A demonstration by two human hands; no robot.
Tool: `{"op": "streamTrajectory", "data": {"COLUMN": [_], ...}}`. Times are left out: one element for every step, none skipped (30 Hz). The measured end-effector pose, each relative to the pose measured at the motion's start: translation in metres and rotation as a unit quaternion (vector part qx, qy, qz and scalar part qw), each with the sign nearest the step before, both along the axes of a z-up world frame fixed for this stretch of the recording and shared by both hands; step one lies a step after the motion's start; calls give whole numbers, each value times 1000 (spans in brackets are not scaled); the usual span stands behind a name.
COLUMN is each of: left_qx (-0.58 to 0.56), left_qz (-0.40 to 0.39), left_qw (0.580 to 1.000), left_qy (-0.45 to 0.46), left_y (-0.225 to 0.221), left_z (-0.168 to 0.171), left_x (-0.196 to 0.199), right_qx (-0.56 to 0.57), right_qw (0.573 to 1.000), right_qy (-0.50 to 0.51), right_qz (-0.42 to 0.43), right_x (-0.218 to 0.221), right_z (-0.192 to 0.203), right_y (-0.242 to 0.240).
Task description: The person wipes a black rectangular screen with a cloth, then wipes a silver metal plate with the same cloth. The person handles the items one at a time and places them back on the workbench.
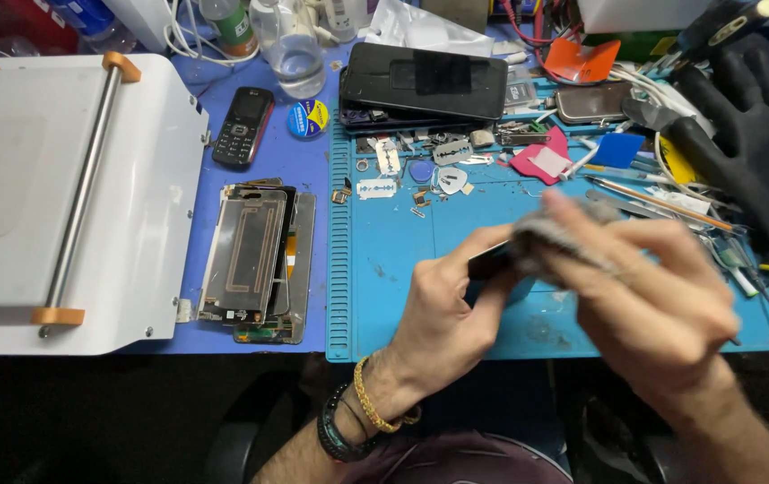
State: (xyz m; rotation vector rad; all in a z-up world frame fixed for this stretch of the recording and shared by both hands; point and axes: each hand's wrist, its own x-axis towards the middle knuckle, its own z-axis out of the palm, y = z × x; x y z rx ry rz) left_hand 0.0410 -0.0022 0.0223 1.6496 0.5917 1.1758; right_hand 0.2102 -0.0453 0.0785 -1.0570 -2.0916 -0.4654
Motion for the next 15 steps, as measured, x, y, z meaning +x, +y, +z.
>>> {"op": "streamTrajectory", "data": {"left_qx": [-1,-10,-18,-18,0,18,17,52,86,86,42,-2,-2,-2,-2], "left_qz": [2,0,-6,-7,4,16,16,39,63,65,33,1,3,2,-1], "left_qw": [1000,1000,1000,1000,1000,999,999,997,994,993,998,1000,1000,1000,1000], "left_qy": [-1,-3,-5,-5,14,32,33,37,39,40,28,16,16,11,6], "left_y": [0,0,0,1,2,3,3,3,3,2,0,-1,-2,-2,-2], "left_z": [2,4,6,2,-1,-5,-11,-17,-24,-15,-6,4,5,7,9], "left_x": [1,3,5,6,7,7,9,9,10,7,5,3,3,4,6], "right_qx": [-1,27,56,56,33,11,10,30,49,50,46,42,43,34,25], "right_qw": [1000,999,997,997,999,1000,1000,999,997,997,997,997,997,998,999], "right_qy": [-1,-9,-17,-17,-11,-5,-4,-18,-32,-31,-38,-45,-45,-23,-2], "right_qz": [2,-19,-45,-46,-16,13,13,27,42,44,45,46,48,41,33], "right_x": [1,4,7,-2,-11,-21,-23,-27,-30,-24,-17,-11,-12,-12,-11], "right_z": [-3,-5,-8,-3,2,7,9,11,12,11,10,8,6,4,2], "right_y": [1,3,3,2,1,0,2,4,6,7,7,8,7,5,3]}}
